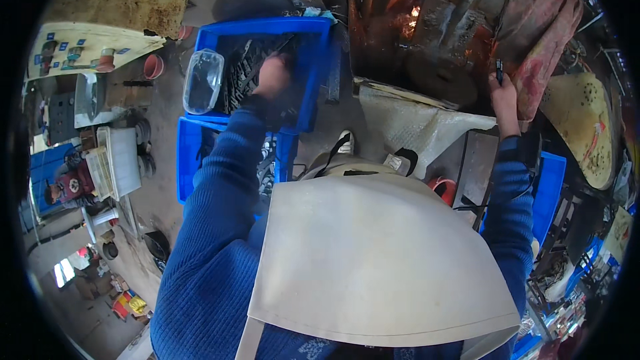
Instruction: The person picks up a pair of glasses, holds them up, and then sets them down. They pick up a small black part from a blue bin, hold it against a grinding wheel, and then place it into a different blue bin, repeating this process with several more parts.
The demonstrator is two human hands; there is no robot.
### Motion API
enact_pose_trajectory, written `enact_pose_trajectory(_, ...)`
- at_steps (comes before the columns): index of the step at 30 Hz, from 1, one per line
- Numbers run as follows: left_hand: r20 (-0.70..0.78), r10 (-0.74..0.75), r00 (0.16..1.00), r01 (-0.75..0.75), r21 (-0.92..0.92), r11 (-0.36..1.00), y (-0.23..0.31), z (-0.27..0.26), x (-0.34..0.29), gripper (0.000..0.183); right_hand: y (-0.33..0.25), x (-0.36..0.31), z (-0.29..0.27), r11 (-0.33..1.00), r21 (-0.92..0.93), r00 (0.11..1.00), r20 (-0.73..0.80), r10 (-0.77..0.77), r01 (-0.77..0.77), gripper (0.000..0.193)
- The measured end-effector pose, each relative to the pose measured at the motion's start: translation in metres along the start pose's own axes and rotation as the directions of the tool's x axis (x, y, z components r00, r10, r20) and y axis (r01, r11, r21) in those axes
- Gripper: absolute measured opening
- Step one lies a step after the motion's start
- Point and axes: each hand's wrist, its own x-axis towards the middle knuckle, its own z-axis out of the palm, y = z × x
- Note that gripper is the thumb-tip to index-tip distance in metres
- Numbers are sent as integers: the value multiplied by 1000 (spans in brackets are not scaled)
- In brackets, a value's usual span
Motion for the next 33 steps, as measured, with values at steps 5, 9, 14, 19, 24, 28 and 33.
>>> enact_pose_trajectory(5,43,0,999,-9,223,975,11,6,2,31,10,6,11,974,-174,989,4,-149,148,29)
enact_pose_trajectory(9,39,11,999,-22,301,953,15,5,1,28,4,0,11,942,-282,982,4,-191,184,33)
enact_pose_trajectory(14,-29,31,999,-28,93,995,4,-4,-4,20,-12,-11,10,949,-261,982,-22,-190,178,34)
enact_pose_trajectory(19,101,-229,968,236,-677,698,4,-37,-5,15,-14,-13,9,961,-255,993,-9,-114,108,34)
enact_pose_trajectory(24,-194,-80,978,-98,-758,644,84,-80,5,23,-10,-12,16,914,-387,972,-137,-189,123,28)
enact_pose_trajectory(28,-110,56,992,-123,-896,427,165,-98,-6,35,-20,-19,19,899,-437,976,-182,-122,31,27)
enact_pose_trajectory(33,-89,388,917,-324,-735,596,226,-77,-4,32,-42,-30,21,892,-451,973,-220,-70,-38,26)
